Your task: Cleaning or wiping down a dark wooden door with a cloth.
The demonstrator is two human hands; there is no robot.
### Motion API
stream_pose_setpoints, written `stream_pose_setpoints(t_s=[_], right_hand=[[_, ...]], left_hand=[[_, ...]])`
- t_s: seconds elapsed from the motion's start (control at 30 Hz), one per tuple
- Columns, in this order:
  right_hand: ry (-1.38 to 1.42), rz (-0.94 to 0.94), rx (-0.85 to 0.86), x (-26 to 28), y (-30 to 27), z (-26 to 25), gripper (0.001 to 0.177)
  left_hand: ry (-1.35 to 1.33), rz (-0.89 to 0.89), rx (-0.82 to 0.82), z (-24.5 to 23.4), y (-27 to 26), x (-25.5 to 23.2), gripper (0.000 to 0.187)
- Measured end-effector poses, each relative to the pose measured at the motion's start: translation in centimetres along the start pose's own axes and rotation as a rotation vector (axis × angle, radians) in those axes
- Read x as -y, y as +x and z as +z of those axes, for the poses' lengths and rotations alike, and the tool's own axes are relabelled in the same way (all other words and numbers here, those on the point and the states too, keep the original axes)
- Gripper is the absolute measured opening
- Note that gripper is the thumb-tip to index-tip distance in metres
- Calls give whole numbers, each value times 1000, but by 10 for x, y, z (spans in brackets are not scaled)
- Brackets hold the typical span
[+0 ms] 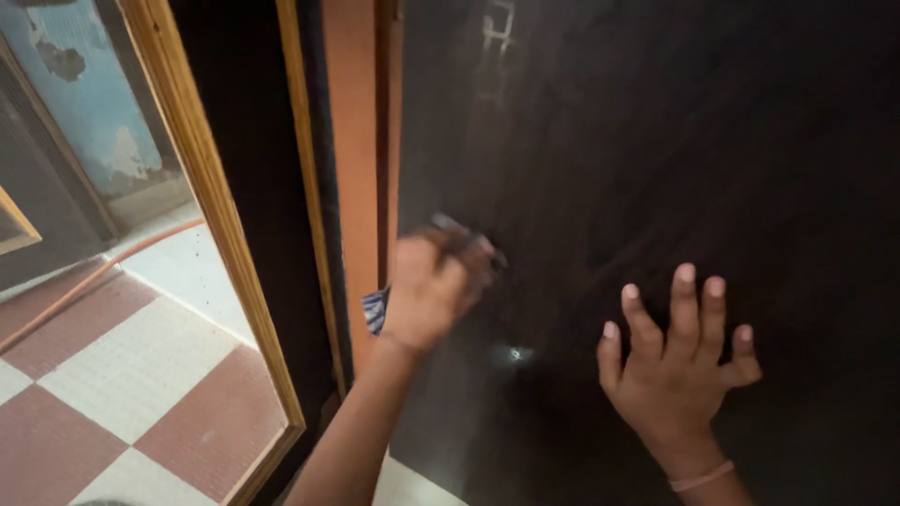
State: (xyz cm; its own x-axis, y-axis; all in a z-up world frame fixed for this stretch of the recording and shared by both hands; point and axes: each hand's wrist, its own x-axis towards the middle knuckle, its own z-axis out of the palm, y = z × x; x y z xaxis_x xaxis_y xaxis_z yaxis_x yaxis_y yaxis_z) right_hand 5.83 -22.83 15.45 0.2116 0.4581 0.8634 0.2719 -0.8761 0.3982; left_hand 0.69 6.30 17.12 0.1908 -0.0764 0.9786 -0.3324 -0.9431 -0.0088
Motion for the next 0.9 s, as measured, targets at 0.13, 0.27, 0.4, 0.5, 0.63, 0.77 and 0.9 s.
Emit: stream_pose_setpoints(t_s=[0.13,0.27,0.4,0.5,0.63,0.77,0.9], right_hand=[[4,-8,-29,1,0,1,54],[11,-8,-36,0,1,-1,54],[13,-8,-27,1,0,-1,55],[8,0,-34,-2,2,3,52],[26,4,-29,2,-2,-3,50],[51,21,-31,5,3,-1,50],[68,17,-41,4,1,0,51]], left_hand=[[63,-584,-238,15,16,-16,31],[83,-682,-398,27,-13,-42,48],[125,-452,-225,20,-15,-34,49],[49,-474,-231,0,47,-8,61],[59,-411,-325,5,42,3,45],[110,-373,-337,28,-19,0,53],[238,-345,-296,11,21,3,46]])
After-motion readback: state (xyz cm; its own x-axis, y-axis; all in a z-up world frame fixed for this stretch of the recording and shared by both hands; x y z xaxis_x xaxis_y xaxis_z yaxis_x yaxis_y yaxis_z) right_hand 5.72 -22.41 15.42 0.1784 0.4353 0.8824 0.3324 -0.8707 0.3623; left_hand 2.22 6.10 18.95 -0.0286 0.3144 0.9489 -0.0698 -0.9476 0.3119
